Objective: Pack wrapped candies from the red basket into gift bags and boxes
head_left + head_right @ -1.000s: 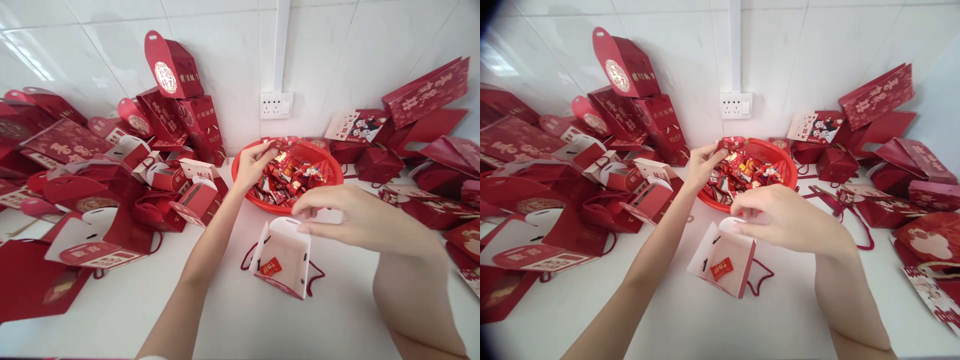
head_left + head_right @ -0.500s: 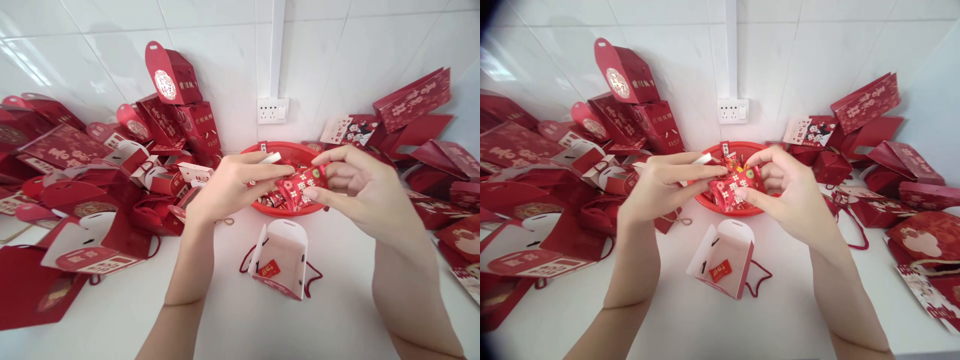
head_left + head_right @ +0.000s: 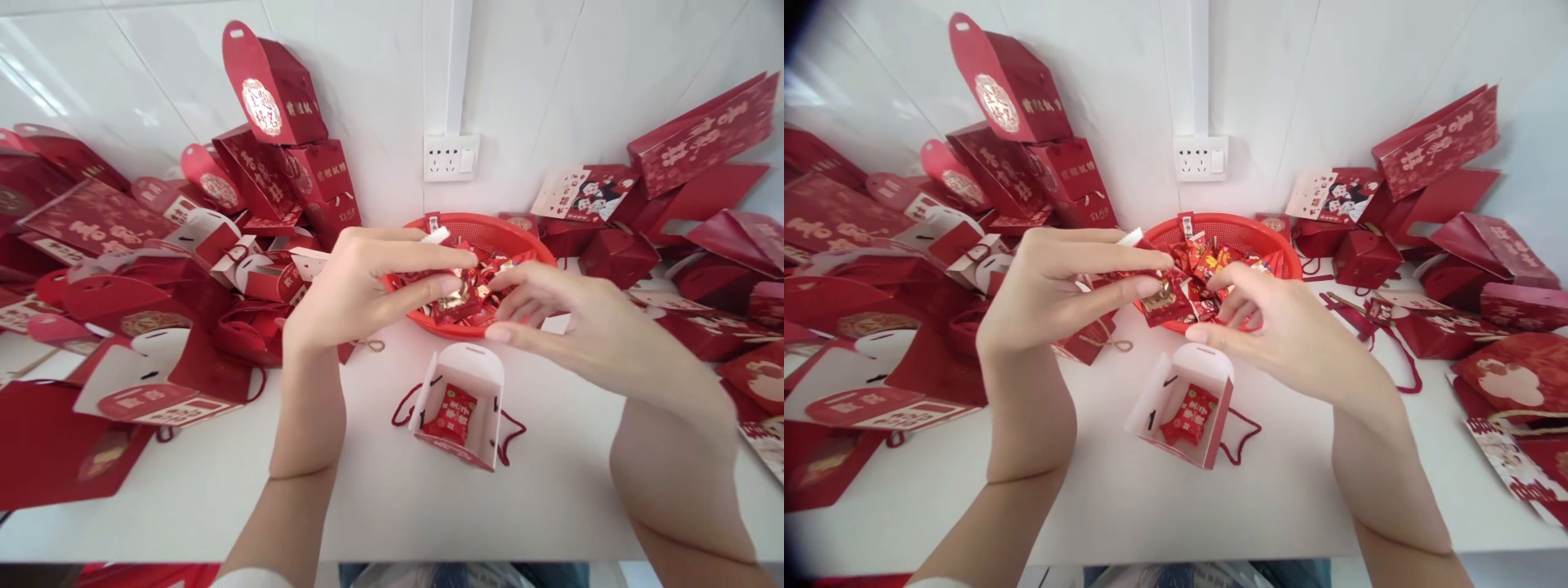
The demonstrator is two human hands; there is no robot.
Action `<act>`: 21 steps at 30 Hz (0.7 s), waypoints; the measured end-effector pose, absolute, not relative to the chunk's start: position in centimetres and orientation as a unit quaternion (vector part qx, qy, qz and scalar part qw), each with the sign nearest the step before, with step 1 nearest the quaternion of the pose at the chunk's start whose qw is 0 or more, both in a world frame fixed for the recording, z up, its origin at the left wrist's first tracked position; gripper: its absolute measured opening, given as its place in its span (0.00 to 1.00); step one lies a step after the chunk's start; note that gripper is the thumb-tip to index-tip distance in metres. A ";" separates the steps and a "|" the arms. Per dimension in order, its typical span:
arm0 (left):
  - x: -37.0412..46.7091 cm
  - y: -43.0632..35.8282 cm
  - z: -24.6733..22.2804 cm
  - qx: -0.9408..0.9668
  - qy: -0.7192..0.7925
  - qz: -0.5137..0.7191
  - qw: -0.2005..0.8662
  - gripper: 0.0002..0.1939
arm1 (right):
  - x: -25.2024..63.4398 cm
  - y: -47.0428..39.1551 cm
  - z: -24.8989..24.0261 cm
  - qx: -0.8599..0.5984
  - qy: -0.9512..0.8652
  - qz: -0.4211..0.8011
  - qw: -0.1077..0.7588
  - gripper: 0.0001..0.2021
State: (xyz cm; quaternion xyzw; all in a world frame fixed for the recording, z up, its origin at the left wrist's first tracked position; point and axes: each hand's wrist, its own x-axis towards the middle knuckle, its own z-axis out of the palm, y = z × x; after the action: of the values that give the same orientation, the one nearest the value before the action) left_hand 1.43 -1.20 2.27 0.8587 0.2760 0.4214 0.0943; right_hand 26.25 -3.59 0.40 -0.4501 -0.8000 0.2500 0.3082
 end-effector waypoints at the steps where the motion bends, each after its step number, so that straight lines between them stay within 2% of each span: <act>1: 1.7 -1.2 2.3 0.865 0.263 0.414 0.107 0.07 | 26.3 -3.6 0.6 -0.453 -0.788 0.258 0.327 0.21; 6: 2.7 -1.0 1.9 0.883 0.217 0.393 0.133 0.08 | 25.8 -4.1 1.1 -0.422 -0.765 0.314 0.372 0.18; 12: 2.8 -1.1 1.8 0.888 0.214 0.382 0.139 0.10 | 25.0 -4.5 1.4 -0.394 -0.765 0.310 0.405 0.13; 17: 1.8 -1.8 2.5 0.883 0.232 0.374 0.161 0.08 | 25.7 -4.8 1.7 -0.376 -0.796 0.291 0.375 0.08; 21: 0.4 -2.0 2.8 0.870 0.251 0.401 0.140 0.08 | 26.1 -4.6 1.5 -0.340 -0.845 0.299 0.284 0.06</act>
State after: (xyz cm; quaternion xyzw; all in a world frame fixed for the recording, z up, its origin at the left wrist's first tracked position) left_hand 0.42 -2.03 2.80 0.8700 0.2511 0.4007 0.1398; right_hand 26.11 -4.64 1.50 -0.3403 -0.8450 0.2990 0.2841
